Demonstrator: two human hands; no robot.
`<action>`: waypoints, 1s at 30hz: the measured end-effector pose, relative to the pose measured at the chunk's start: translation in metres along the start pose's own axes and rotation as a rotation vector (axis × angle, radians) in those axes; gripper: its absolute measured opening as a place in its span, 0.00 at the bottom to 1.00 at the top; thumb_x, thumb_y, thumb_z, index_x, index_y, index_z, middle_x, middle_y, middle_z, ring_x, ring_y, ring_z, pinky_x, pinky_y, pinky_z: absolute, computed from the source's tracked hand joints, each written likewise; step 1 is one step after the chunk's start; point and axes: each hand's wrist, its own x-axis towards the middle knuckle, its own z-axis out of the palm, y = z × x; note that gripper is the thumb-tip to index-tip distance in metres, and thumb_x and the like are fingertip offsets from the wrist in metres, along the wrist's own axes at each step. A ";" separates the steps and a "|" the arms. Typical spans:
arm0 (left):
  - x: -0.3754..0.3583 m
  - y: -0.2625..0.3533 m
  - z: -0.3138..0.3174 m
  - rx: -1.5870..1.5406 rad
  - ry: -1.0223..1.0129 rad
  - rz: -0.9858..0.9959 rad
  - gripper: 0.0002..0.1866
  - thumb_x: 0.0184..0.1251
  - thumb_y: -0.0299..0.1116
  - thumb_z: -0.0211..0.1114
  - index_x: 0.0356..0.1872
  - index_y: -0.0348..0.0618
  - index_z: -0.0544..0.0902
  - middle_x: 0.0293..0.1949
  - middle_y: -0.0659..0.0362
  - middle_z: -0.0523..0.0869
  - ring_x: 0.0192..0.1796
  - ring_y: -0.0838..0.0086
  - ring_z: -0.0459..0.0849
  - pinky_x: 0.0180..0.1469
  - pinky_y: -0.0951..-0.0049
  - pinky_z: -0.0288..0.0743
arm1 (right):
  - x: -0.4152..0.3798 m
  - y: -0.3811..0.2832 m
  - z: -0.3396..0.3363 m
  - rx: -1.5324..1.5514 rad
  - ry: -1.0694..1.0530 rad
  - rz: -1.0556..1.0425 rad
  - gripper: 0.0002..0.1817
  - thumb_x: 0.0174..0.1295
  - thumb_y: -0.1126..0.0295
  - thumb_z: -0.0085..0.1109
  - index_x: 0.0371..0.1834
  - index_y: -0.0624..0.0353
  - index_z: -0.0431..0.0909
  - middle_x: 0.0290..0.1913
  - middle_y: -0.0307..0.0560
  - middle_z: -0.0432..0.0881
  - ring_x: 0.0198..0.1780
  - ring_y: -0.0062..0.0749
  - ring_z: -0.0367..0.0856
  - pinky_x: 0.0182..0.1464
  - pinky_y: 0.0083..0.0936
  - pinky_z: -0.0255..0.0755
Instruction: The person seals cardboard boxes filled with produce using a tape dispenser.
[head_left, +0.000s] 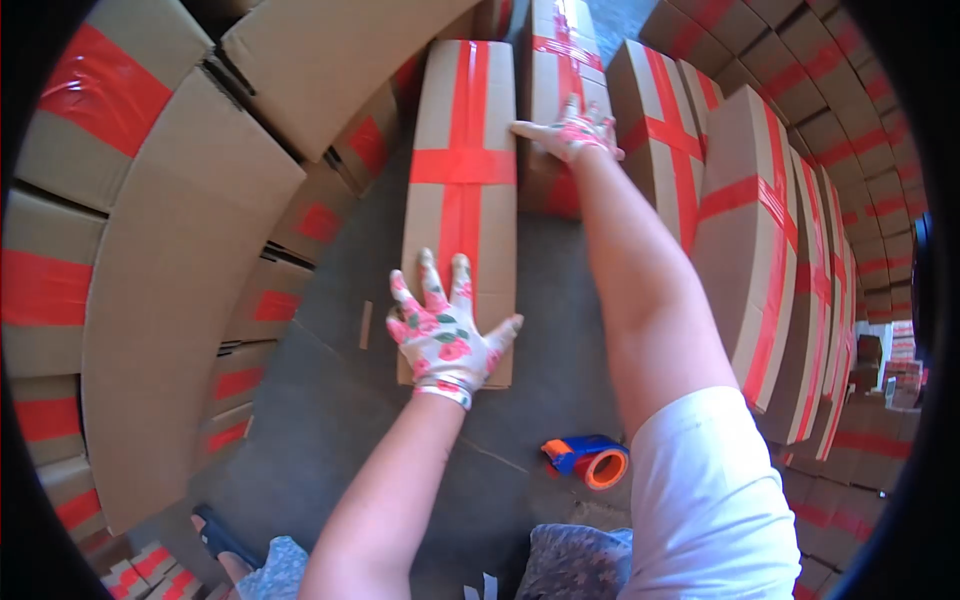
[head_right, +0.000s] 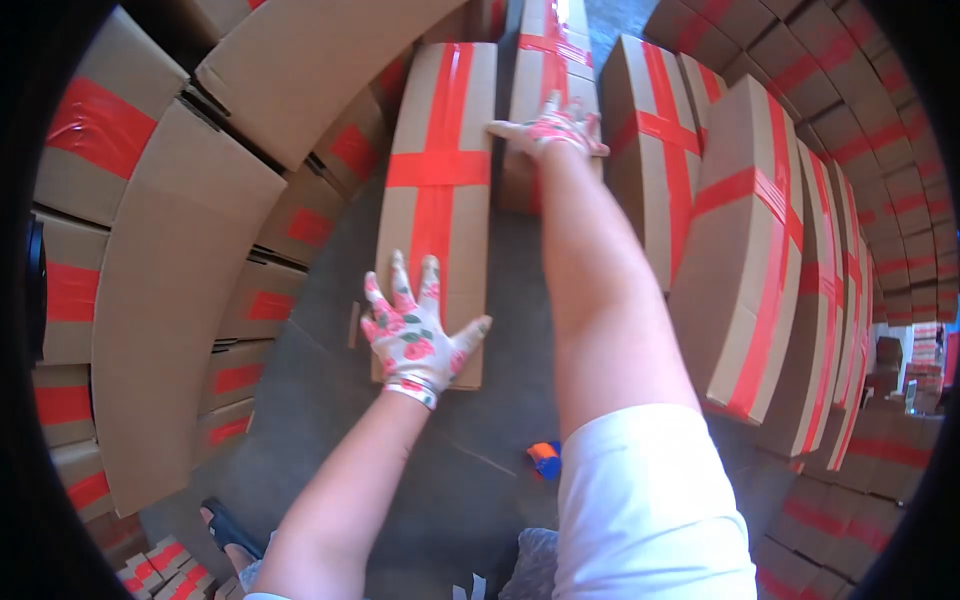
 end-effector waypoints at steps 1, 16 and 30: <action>0.001 -0.001 -0.003 -0.004 -0.025 0.004 0.54 0.56 0.78 0.53 0.80 0.63 0.48 0.81 0.55 0.40 0.80 0.43 0.41 0.71 0.38 0.53 | 0.010 0.005 0.000 0.004 0.008 0.001 0.70 0.38 0.24 0.64 0.82 0.42 0.39 0.83 0.48 0.40 0.82 0.51 0.35 0.76 0.61 0.41; 0.014 -0.018 0.007 -0.210 0.207 -0.044 0.50 0.62 0.62 0.62 0.78 0.45 0.53 0.78 0.50 0.52 0.74 0.53 0.62 0.69 0.53 0.63 | -0.130 0.105 0.025 -0.069 0.178 -0.080 0.57 0.45 0.40 0.67 0.78 0.51 0.54 0.77 0.55 0.54 0.77 0.54 0.48 0.72 0.55 0.51; 0.210 0.039 -0.005 -0.711 0.001 0.051 0.41 0.71 0.60 0.55 0.72 0.37 0.62 0.64 0.38 0.75 0.66 0.46 0.74 0.68 0.59 0.67 | -0.141 0.143 0.062 0.287 0.425 -0.519 0.29 0.62 0.57 0.59 0.64 0.62 0.74 0.67 0.55 0.74 0.72 0.51 0.65 0.73 0.47 0.56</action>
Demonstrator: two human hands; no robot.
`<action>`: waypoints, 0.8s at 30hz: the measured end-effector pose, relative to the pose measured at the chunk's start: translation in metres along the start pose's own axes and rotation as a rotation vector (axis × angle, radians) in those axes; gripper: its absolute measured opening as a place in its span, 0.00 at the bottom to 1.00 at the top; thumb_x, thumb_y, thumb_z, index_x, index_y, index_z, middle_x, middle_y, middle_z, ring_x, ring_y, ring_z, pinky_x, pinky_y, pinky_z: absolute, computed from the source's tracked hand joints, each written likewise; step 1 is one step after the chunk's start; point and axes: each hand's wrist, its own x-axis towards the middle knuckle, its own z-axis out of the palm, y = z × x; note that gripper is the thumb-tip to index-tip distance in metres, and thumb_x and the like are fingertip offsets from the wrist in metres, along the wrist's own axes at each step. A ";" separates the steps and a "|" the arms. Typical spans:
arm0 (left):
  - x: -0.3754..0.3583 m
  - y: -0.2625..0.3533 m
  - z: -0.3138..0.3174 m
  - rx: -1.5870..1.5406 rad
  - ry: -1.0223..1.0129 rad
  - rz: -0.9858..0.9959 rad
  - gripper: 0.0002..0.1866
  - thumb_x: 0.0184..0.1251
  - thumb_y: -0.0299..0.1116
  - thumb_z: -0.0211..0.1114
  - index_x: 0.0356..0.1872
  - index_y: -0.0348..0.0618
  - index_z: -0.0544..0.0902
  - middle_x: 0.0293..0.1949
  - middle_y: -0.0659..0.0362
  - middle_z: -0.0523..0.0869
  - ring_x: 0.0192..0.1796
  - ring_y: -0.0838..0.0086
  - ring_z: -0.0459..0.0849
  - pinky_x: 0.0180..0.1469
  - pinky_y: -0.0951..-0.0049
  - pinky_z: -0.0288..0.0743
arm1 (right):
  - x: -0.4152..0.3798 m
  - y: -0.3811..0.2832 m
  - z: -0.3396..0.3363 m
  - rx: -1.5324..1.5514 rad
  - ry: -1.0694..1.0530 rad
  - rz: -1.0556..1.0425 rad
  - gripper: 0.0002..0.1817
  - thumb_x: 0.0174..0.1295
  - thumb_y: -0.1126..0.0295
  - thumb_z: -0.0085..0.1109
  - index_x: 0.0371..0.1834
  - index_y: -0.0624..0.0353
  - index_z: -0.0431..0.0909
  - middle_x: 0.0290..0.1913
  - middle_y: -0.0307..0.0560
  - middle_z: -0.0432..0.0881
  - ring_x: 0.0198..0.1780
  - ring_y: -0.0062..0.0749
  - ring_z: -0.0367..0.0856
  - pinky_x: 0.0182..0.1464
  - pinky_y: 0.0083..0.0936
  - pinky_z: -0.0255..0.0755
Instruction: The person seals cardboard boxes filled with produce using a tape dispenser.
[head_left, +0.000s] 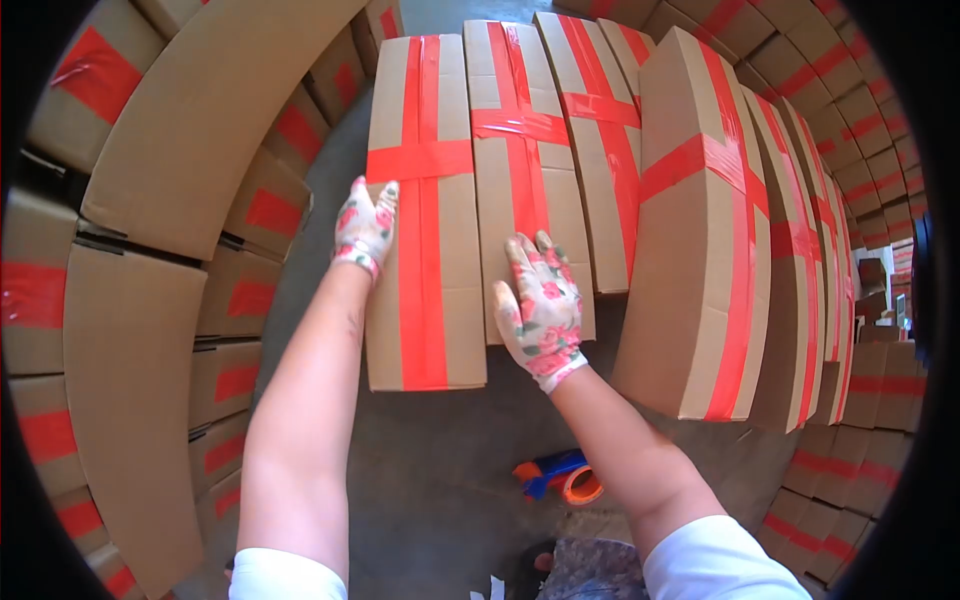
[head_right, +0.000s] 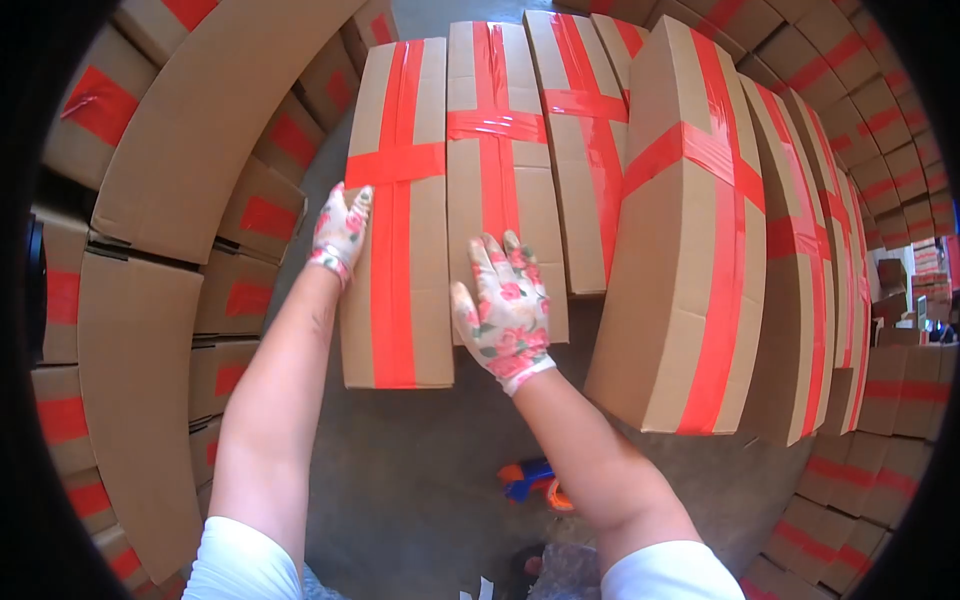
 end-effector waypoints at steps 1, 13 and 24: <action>0.010 0.006 0.002 0.005 -0.006 0.002 0.41 0.71 0.60 0.55 0.72 0.37 0.62 0.64 0.38 0.75 0.66 0.46 0.74 0.68 0.59 0.67 | 0.004 -0.001 0.002 -0.035 0.010 0.006 0.28 0.63 0.57 0.58 0.62 0.62 0.75 0.66 0.55 0.74 0.72 0.51 0.65 0.73 0.47 0.57; -0.165 -0.041 0.019 0.421 0.361 0.555 0.25 0.68 0.47 0.60 0.63 0.49 0.79 0.70 0.49 0.70 0.71 0.49 0.67 0.70 0.57 0.66 | 0.014 0.004 0.014 -0.106 0.139 -0.058 0.19 0.64 0.58 0.58 0.52 0.60 0.82 0.61 0.55 0.78 0.68 0.52 0.71 0.69 0.46 0.63; -0.258 -0.065 0.029 0.155 0.131 0.904 0.26 0.62 0.36 0.67 0.63 0.50 0.76 0.68 0.50 0.73 0.67 0.54 0.74 0.69 0.57 0.67 | -0.103 -0.102 -0.110 1.121 -0.400 -0.426 0.19 0.68 0.67 0.58 0.57 0.68 0.77 0.50 0.48 0.83 0.50 0.33 0.82 0.53 0.25 0.77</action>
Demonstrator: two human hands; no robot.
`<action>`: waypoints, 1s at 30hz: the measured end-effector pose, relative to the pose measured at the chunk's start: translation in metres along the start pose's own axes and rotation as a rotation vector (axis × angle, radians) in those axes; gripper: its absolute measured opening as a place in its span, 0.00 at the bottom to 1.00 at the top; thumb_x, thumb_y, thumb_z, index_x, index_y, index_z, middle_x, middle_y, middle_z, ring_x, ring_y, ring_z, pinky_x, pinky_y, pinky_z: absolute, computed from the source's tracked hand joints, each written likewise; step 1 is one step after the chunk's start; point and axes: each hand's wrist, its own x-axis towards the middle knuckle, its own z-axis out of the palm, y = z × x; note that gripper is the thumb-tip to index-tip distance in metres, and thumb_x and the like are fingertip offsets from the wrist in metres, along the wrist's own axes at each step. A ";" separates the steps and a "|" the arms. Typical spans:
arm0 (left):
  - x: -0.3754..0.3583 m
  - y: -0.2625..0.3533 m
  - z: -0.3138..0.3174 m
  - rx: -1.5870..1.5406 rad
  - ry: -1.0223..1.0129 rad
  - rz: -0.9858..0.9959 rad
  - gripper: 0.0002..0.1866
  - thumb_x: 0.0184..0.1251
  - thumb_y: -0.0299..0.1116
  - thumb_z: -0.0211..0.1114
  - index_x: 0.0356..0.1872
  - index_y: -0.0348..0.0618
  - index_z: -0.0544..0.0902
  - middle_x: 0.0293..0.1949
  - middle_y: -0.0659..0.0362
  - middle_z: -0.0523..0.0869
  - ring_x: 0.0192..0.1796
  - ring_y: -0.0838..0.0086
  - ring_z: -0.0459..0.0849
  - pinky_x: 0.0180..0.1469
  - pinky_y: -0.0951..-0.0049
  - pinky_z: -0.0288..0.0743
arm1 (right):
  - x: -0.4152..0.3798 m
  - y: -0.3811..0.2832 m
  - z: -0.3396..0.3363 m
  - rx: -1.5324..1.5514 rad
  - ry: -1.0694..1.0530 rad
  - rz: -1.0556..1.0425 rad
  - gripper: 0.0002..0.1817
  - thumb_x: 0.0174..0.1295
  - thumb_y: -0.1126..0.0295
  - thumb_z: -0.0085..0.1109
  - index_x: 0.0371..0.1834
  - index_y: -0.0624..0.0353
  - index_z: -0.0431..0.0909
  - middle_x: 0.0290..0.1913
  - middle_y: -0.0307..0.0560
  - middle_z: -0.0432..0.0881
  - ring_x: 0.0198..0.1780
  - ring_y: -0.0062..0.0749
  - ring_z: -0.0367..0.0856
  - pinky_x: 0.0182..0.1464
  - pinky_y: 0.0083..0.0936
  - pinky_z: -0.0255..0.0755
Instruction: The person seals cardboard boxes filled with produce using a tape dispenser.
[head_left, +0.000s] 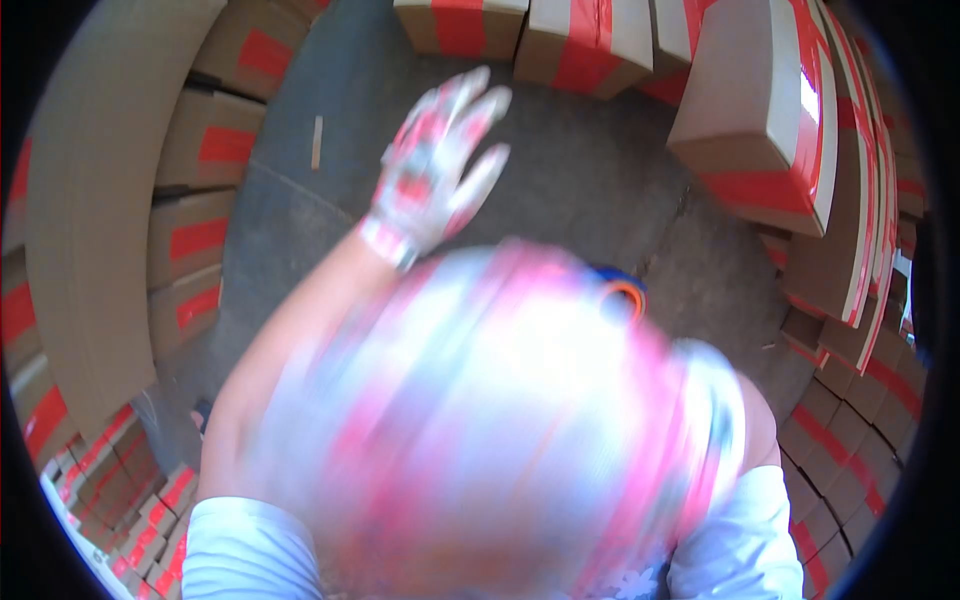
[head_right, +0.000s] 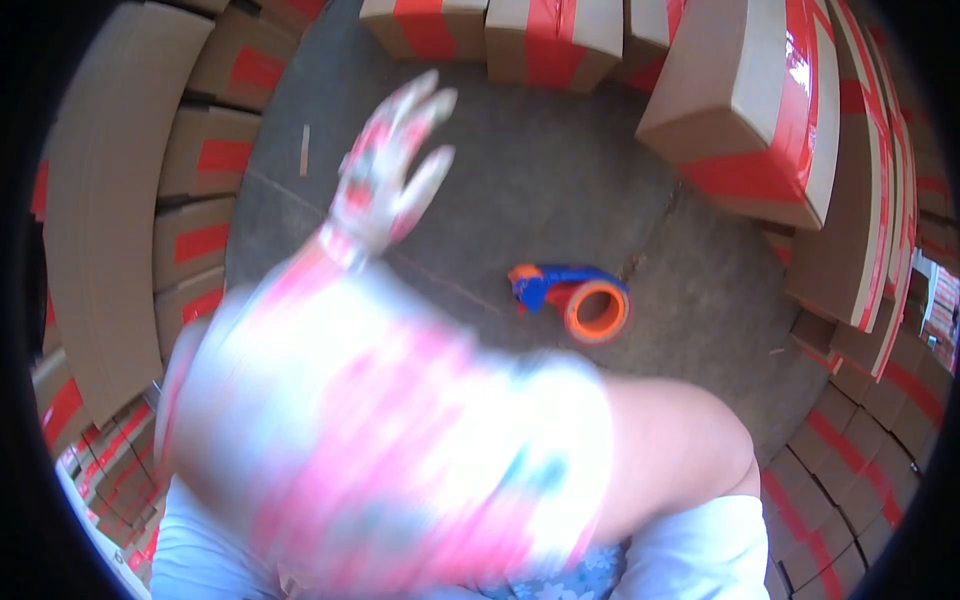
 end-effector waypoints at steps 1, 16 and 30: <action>-0.040 0.017 -0.027 0.050 -0.125 -0.021 0.25 0.62 0.34 0.66 0.62 0.48 0.78 0.66 0.51 0.76 0.63 0.53 0.77 0.66 0.59 0.71 | -0.034 -0.035 0.016 -0.004 -0.032 0.023 0.19 0.67 0.67 0.58 0.57 0.68 0.77 0.50 0.48 0.83 0.50 0.33 0.82 0.52 0.25 0.77; -0.614 0.250 -0.390 0.808 0.278 -1.623 0.29 0.72 0.38 0.59 0.71 0.38 0.66 0.71 0.43 0.68 0.73 0.55 0.66 0.74 0.65 0.58 | -0.094 -0.251 0.087 0.107 -0.800 -0.391 0.22 0.58 0.66 0.62 0.56 0.61 0.79 0.44 0.48 0.83 0.42 0.38 0.84 0.45 0.28 0.79; -0.874 0.077 -0.296 0.546 0.093 -2.033 0.28 0.61 0.51 0.66 0.46 0.31 0.82 0.46 0.39 0.86 0.51 0.49 0.85 0.54 0.58 0.76 | -0.055 -0.272 0.174 -0.789 -0.764 -0.104 0.18 0.63 0.63 0.62 0.54 0.57 0.78 0.39 0.47 0.83 0.37 0.43 0.83 0.41 0.33 0.79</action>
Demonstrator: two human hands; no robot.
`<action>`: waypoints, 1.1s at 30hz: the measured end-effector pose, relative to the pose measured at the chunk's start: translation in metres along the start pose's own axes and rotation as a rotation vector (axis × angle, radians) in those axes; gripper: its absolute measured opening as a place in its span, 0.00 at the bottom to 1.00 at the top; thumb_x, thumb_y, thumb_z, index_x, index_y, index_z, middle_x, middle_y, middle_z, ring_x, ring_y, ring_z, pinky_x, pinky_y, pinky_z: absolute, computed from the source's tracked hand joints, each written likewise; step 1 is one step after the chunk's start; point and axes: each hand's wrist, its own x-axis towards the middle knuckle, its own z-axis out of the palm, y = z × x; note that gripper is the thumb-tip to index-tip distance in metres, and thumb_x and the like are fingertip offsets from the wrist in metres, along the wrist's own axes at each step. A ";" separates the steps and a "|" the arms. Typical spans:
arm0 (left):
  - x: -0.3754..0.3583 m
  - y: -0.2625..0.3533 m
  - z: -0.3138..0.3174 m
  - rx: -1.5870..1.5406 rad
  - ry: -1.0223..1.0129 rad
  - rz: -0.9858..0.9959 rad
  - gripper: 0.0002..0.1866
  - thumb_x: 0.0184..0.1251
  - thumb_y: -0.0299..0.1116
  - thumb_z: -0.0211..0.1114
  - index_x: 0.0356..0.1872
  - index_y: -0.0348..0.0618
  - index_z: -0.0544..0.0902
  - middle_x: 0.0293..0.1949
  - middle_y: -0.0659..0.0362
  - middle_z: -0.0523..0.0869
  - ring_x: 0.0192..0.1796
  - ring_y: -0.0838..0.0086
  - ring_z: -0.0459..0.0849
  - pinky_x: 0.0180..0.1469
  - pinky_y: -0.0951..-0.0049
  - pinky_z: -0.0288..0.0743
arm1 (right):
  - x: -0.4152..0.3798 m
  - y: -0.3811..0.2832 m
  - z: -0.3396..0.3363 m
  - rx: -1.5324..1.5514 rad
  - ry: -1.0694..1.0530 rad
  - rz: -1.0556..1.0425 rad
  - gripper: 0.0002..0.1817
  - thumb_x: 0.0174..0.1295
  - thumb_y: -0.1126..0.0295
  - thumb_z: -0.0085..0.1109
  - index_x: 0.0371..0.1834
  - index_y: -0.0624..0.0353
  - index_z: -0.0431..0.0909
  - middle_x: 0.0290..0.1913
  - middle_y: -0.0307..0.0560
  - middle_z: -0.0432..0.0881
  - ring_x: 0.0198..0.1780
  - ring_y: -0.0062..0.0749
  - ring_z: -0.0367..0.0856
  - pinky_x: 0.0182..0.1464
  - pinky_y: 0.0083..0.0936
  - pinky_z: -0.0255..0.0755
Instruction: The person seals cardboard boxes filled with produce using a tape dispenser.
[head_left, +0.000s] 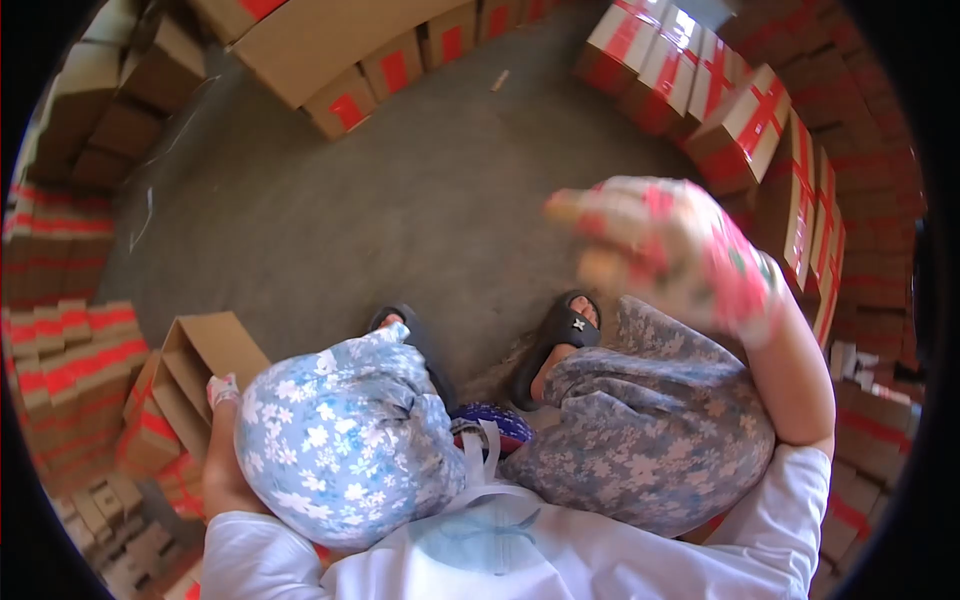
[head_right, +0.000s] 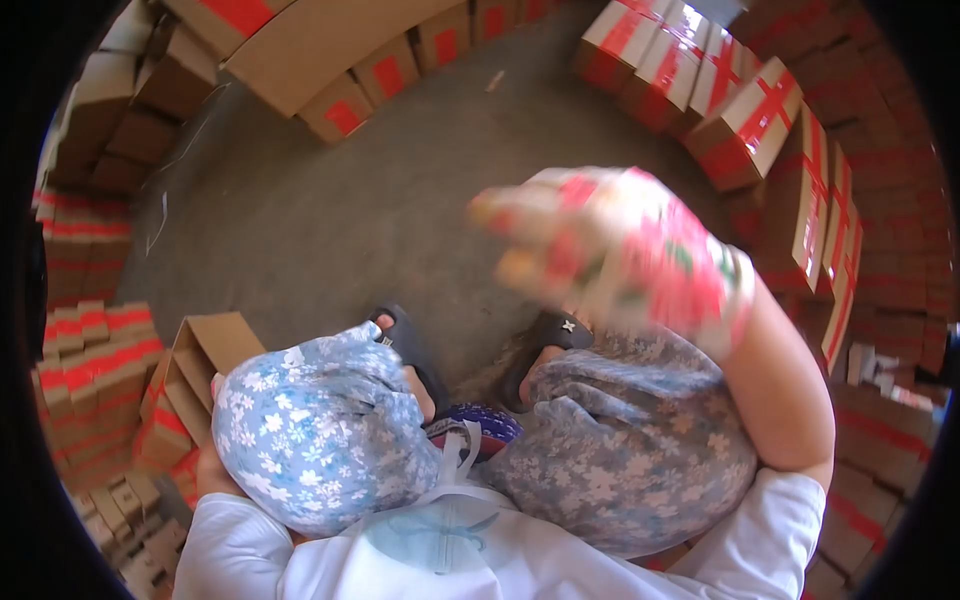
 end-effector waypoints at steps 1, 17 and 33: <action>-0.005 0.020 -0.012 0.127 0.002 0.122 0.24 0.62 0.48 0.64 0.46 0.32 0.82 0.46 0.39 0.86 0.50 0.48 0.85 0.53 0.57 0.77 | -0.011 0.031 0.010 -0.056 0.044 0.124 0.19 0.64 0.63 0.61 0.55 0.59 0.78 0.42 0.50 0.84 0.39 0.44 0.84 0.42 0.35 0.79; -0.267 0.408 -0.132 0.786 -0.340 1.800 0.10 0.63 0.39 0.59 0.28 0.47 0.83 0.25 0.54 0.85 0.31 0.59 0.87 0.30 0.58 0.79 | -0.184 0.295 0.190 -0.335 -0.234 0.966 0.39 0.57 0.70 0.61 0.75 0.51 0.59 0.67 0.53 0.72 0.65 0.48 0.74 0.65 0.39 0.70; -0.447 0.474 -0.053 0.199 -0.127 1.678 0.03 0.59 0.33 0.62 0.30 0.48 0.80 0.32 0.57 0.80 0.39 0.60 0.81 0.37 0.60 0.77 | -0.254 0.287 0.210 1.279 1.132 0.994 0.22 0.65 0.67 0.56 0.62 0.61 0.71 0.49 0.40 0.81 0.47 0.25 0.81 0.47 0.21 0.76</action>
